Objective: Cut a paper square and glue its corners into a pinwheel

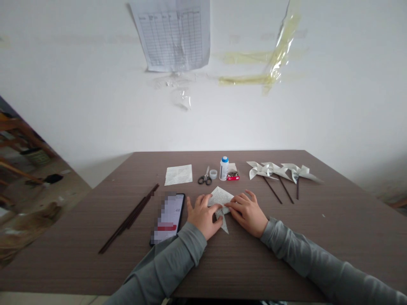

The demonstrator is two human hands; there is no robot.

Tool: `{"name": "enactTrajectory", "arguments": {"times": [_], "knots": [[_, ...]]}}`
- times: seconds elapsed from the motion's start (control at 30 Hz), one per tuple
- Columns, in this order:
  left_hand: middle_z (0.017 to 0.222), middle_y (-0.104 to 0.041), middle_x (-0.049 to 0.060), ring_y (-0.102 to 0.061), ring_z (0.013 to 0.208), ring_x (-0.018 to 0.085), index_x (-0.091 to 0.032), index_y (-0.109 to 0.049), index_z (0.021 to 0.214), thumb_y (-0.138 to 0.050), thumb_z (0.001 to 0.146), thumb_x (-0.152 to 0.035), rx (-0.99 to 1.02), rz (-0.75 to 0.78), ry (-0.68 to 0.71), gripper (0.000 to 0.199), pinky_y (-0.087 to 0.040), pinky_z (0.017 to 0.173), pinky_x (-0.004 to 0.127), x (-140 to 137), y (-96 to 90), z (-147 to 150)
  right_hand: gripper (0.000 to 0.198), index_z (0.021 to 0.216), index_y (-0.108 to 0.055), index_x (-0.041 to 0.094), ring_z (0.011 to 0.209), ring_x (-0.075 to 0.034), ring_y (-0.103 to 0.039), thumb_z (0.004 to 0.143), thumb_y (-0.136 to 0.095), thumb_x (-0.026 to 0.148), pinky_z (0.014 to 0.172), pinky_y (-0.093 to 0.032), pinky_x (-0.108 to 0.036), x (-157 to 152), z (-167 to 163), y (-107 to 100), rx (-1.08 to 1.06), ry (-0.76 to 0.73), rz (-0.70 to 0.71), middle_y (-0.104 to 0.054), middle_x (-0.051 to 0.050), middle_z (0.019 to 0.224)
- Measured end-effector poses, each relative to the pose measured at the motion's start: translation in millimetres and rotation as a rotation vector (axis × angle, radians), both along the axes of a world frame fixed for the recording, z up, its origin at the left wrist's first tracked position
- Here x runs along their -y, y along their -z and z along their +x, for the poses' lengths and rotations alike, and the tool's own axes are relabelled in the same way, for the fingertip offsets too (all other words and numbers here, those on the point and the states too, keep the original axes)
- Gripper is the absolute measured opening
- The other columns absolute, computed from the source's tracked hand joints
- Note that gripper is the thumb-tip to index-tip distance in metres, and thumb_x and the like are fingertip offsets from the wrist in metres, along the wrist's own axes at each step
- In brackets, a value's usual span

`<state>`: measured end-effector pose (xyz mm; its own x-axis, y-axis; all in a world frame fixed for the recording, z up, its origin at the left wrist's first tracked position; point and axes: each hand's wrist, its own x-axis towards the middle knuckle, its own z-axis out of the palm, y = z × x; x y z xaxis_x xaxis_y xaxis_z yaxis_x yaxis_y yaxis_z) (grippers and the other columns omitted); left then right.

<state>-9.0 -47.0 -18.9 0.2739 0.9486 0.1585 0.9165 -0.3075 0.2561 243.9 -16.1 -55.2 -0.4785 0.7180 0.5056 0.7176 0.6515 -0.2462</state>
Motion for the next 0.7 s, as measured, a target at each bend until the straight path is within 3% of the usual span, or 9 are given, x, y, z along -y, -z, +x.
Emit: {"name": "enactTrajectory", "arguments": {"times": [0.33, 0.7], "knots": [[0.190, -0.076, 0.012, -0.069, 0.175, 0.054, -0.040, -0.102, 0.146, -0.097, 0.101, -0.030, 0.020, 0.000, -0.035, 0.047, -0.035, 0.155, 0.096, -1.5, -7.2, 4.3, 0.036, 0.126, -0.102, 0.044, 0.115, -0.038, -0.090, 0.121, -0.072, 0.026, 0.135, -0.065, -0.080, -2.7, -0.4, 4.3, 0.048, 0.004, 0.040, -0.094, -0.008, 0.113], [0.196, -0.072, 0.009, -0.065, 0.179, 0.056, -0.048, -0.101, 0.153, -0.088, 0.111, -0.034, -0.007, -0.003, 0.008, 0.046, -0.032, 0.151, 0.103, -1.5, -1.9, 0.6, 0.041, 0.131, -0.103, 0.048, 0.115, -0.039, -0.089, 0.121, -0.069, 0.026, 0.134, -0.065, -0.081, -2.3, 2.3, 5.1, 0.016, -0.006, 0.029, -0.094, -0.008, 0.112]]}}
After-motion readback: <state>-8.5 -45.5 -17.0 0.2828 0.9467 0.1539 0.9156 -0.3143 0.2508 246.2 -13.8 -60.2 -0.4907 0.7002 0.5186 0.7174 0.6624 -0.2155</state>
